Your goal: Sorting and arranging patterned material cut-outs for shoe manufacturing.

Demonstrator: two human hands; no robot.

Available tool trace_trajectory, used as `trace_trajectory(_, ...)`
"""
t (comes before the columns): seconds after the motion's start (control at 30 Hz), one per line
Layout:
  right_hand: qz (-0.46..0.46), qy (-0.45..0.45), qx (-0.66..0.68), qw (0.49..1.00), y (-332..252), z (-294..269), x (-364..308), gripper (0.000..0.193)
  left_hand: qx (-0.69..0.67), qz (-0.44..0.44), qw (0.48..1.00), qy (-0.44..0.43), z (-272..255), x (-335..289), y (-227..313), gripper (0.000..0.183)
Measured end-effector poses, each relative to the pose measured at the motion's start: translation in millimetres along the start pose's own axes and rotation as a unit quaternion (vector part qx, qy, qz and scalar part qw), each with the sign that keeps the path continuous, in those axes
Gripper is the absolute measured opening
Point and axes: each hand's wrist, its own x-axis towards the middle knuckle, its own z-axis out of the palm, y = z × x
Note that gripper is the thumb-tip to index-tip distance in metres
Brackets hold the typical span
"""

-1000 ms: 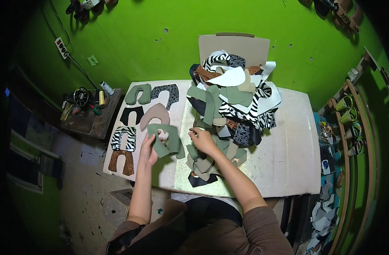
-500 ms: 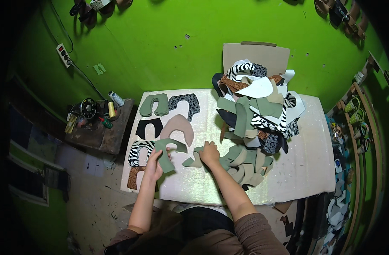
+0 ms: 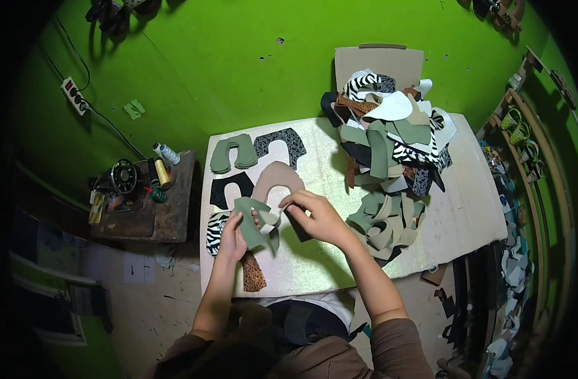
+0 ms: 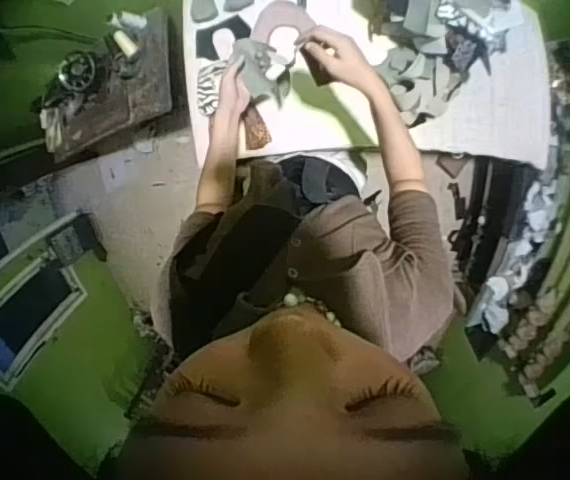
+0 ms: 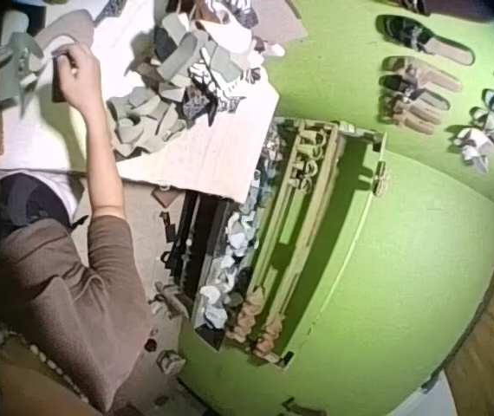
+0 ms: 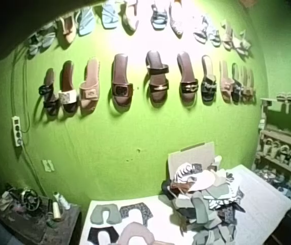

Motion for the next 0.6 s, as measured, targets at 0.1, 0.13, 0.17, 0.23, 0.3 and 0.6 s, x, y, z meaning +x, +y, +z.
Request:
trace_trajectory(0.1, -0.074, -0.032, 0.018, 0.997, -33.3, 16.7, 12.1, 0.014, 0.003, 0.015, 1.000, -0.026, -5.9, 2.0, 6.4, 0.028)
trace_trajectory(0.13, -0.061, -0.051, 0.024, 0.997, -41.4, 23.6, 15.1, 0.014, -0.011, -0.004, 0.999, -0.036, -3.1, 0.8, 8.6, 0.032)
trace_trajectory(0.17, -0.095, -0.054, 0.007, 0.994, -40.4, 31.7, 20.5, 0.013, -0.025, -0.022, 0.998, -0.045, -0.8, 0.5, 9.7, 0.035)
trace_trajectory(0.23, -0.079, -0.018, 0.016, 0.997, -46.0, 44.2, 27.2, 0.014, 0.029, -0.030, 0.998, -0.051, 20.4, -14.4, 17.7, 0.056)
trace_trajectory(0.3, -0.019, 0.025, 0.003, 1.000, -40.6, 53.5, 35.6, 0.015, -0.050, -0.045, 0.991, -0.112, 6.0, -13.4, 10.7, 0.066)
trace_trajectory(0.6, 0.139, 0.097, 0.057, 0.984, -21.4, 76.1, 27.2, 0.023, 0.059, -0.022, 0.979, -0.194, -8.2, -21.1, 8.6, 0.071)
